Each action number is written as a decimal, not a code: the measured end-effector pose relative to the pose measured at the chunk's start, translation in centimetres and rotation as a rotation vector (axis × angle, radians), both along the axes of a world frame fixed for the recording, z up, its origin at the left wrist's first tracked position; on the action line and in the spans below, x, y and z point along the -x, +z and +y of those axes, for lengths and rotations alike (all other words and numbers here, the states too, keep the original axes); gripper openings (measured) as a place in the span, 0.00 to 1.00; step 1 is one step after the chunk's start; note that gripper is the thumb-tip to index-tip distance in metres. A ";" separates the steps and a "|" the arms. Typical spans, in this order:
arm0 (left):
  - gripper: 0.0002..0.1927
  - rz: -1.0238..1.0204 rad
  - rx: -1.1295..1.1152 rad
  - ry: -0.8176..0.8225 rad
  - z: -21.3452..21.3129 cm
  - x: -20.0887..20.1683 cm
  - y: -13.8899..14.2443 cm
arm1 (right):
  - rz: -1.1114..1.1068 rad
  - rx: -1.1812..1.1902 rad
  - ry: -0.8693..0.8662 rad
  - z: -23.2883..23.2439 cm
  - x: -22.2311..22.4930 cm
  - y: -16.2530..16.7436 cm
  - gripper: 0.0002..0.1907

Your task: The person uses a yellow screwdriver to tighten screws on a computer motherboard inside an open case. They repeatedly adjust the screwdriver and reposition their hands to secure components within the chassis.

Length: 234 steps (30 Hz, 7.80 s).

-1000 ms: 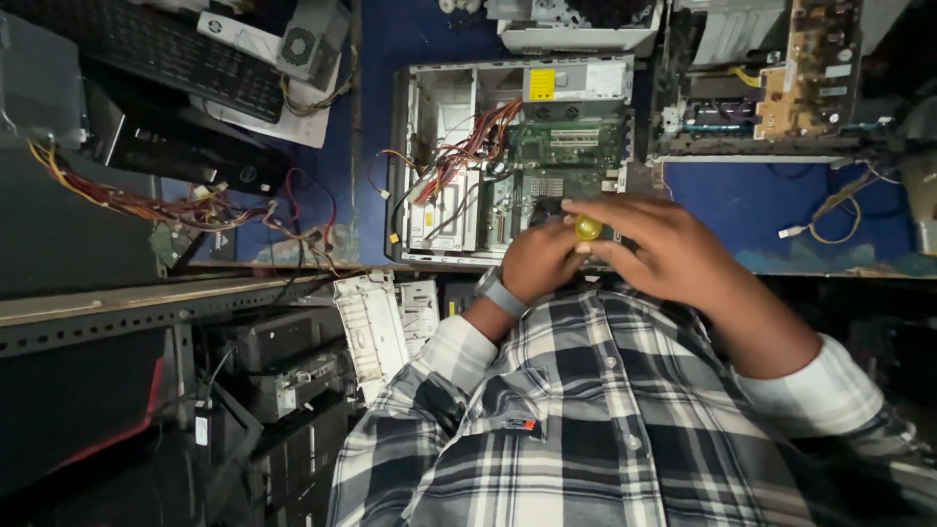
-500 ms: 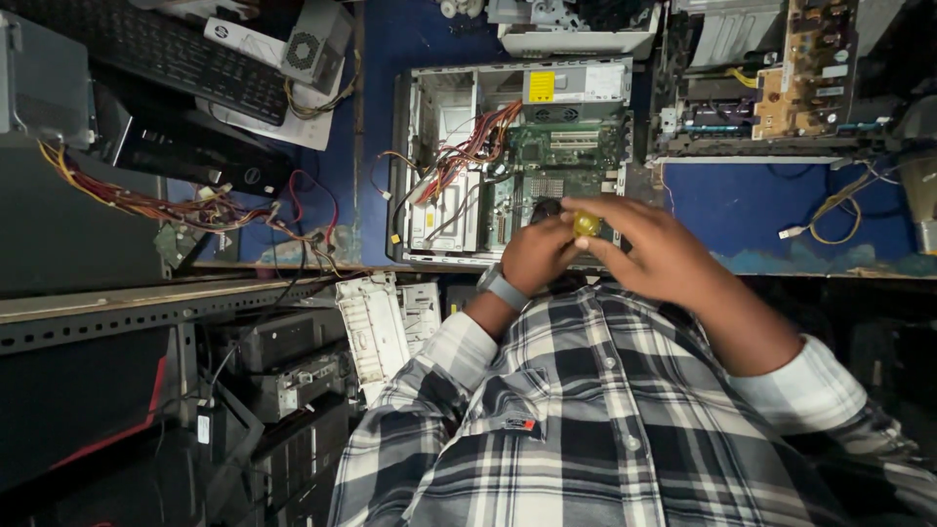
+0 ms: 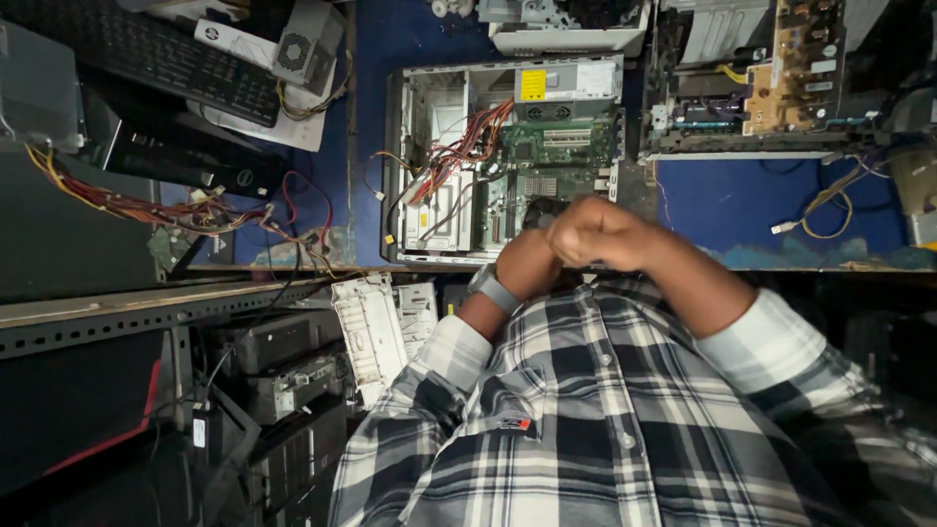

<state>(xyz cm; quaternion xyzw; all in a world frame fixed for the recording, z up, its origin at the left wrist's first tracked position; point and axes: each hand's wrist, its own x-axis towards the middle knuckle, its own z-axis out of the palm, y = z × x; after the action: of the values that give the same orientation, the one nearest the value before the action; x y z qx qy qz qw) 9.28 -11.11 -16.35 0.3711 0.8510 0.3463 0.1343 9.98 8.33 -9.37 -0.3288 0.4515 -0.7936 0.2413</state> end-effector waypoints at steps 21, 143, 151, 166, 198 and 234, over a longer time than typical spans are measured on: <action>0.11 0.012 0.022 0.009 -0.5 0.0 -1.8 | 0.100 -0.589 -0.766 -3.3 -3.8 4.8 0.17; 0.09 0.127 -0.082 0.008 -0.8 0.2 -0.3 | 0.901 -1.320 -0.481 0.0 -3.6 16.3 0.16; 0.06 0.172 0.035 0.017 -0.7 0.2 0.2 | 0.926 -1.469 -0.485 -1.0 -3.6 15.3 0.13; 0.08 0.128 -0.042 0.052 -1.0 -0.2 2.4 | 0.870 -1.183 -0.451 1.0 -3.1 15.1 0.18; 0.11 0.038 -0.148 0.013 -0.6 -0.5 2.2 | 1.068 -1.052 -0.759 0.6 -5.5 13.7 0.28; 0.15 -0.056 -0.199 -0.241 -1.1 1.6 1.9 | 0.380 -1.722 -0.924 -5.2 -6.0 13.4 0.19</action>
<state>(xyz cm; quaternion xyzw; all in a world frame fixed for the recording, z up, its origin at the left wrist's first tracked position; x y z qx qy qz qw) 7.64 -12.25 -14.48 0.4721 0.7577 0.4207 0.1612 16.02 3.10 4.07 0.0451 0.9883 -0.1454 -0.0115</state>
